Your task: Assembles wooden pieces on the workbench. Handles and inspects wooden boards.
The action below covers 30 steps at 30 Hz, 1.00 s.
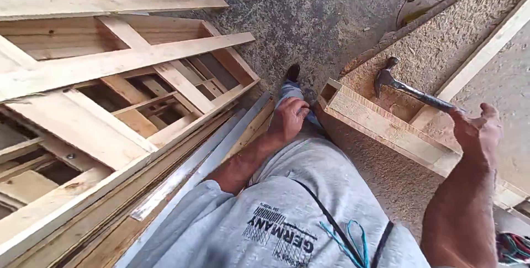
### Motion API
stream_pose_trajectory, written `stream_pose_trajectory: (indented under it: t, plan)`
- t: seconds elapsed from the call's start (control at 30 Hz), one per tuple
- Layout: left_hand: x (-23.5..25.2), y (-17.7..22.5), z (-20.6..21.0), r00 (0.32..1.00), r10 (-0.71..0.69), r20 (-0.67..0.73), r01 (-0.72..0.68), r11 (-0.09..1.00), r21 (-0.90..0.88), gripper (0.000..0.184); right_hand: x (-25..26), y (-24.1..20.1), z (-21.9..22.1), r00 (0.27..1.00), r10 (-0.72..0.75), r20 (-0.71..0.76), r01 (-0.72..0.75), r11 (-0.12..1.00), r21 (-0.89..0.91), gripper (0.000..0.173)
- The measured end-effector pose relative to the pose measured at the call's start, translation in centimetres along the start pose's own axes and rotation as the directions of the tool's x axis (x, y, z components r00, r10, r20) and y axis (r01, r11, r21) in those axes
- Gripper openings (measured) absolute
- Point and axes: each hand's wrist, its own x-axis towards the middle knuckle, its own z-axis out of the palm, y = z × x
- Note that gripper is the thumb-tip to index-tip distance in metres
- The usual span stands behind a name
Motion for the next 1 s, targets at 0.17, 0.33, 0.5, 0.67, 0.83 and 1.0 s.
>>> stream_pose_trajectory:
  t: [0.17,0.33,0.5,0.67,0.83,1.0]
  plan:
    - [5.9,-4.5,-2.5,0.866,-0.199,0.458,0.231,0.973,-0.014,0.029,-8.4,-7.1,1.0,0.991,-0.087,-0.098,0.101,0.983,0.153,0.062]
    - [11.3,-3.9,-1.9,0.696,-0.084,0.713,0.201,0.976,-0.082,0.028,-11.3,-11.3,7.7,0.941,-0.057,-0.333,0.084,0.994,0.067,0.054]
    - [13.5,-2.5,-1.1,0.561,-0.022,0.828,0.22,0.968,-0.123,0.048,-10.9,-11.1,7.7,0.946,-0.023,-0.323,0.039,0.998,0.045,0.052]
    - [14.1,-0.4,-2.5,0.519,0.085,0.85,0.153,0.97,-0.19,0.038,-10.9,-10.9,7.8,0.956,0.017,-0.293,0.006,0.997,0.077,0.051]
    - [14.6,0.2,-2.1,0.479,0.093,0.873,0.186,0.961,-0.205,0.031,-10.8,-11.2,7.7,0.95,0.025,-0.311,0.008,0.995,0.103,0.049]
    - [15.0,0.3,-1.8,0.467,0.023,0.884,0.312,0.931,-0.188,0.018,-10.9,-11.1,7.6,0.956,0.026,-0.293,0.009,0.993,0.116,0.053]
